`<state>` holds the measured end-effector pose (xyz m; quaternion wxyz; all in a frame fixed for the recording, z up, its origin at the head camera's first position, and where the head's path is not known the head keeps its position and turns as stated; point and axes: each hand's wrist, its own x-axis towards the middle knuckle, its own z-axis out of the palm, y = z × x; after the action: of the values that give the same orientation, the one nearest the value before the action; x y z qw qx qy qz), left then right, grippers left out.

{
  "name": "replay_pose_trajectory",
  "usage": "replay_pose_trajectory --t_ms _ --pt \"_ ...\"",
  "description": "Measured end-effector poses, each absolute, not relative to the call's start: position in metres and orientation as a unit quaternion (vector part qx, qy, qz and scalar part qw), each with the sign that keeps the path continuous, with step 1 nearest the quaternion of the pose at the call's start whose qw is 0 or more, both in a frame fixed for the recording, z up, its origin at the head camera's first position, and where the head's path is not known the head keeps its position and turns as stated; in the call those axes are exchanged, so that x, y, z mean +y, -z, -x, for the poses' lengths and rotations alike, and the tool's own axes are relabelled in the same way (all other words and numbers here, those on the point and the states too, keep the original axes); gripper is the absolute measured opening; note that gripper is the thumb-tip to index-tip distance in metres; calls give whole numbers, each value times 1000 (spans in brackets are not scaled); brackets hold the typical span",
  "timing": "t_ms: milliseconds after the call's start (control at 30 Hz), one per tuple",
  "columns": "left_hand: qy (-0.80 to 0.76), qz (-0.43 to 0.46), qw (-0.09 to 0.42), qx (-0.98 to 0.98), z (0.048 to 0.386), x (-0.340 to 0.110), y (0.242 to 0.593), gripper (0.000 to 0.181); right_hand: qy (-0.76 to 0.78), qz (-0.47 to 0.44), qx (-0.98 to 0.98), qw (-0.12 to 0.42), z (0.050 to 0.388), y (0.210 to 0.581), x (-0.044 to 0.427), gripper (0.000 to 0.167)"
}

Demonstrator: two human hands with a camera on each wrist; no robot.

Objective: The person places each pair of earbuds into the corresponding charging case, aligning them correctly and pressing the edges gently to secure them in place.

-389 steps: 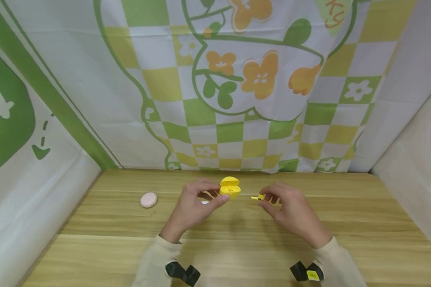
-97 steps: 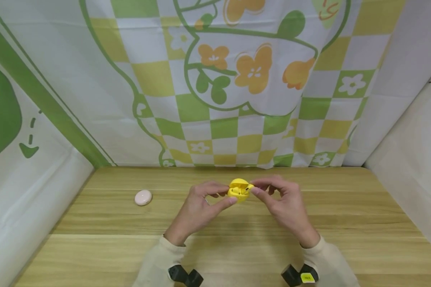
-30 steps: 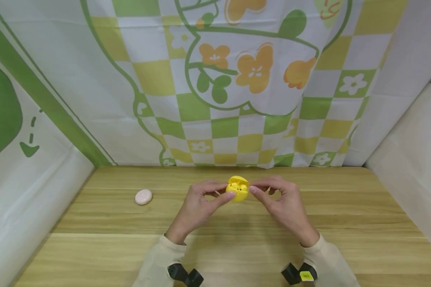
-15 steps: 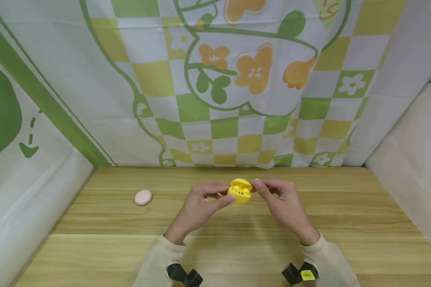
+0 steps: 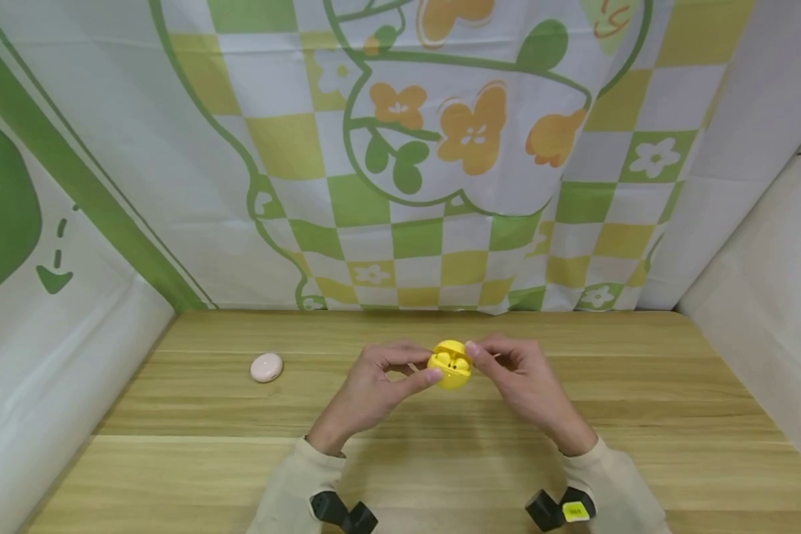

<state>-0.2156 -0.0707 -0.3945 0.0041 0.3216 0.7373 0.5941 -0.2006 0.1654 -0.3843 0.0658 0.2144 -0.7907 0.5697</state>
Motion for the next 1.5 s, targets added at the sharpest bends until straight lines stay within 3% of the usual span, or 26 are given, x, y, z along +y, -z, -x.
replay_pose_trajectory --t_ms 367,1067,1233,1500 --pt "-586 -301 5 752 215 -70 393 19 -543 -219 -806 91 198 384 163 11" --pt "-562 -271 -37 780 215 -66 396 18 -535 -212 -814 78 196 386 155 18" --pt "-521 -287 -76 800 213 -67 395 27 -536 -194 -818 78 197 386 155 19" --pt "-408 -355 -206 816 211 -65 392 66 -542 -187 -816 79 198 387 156 19"
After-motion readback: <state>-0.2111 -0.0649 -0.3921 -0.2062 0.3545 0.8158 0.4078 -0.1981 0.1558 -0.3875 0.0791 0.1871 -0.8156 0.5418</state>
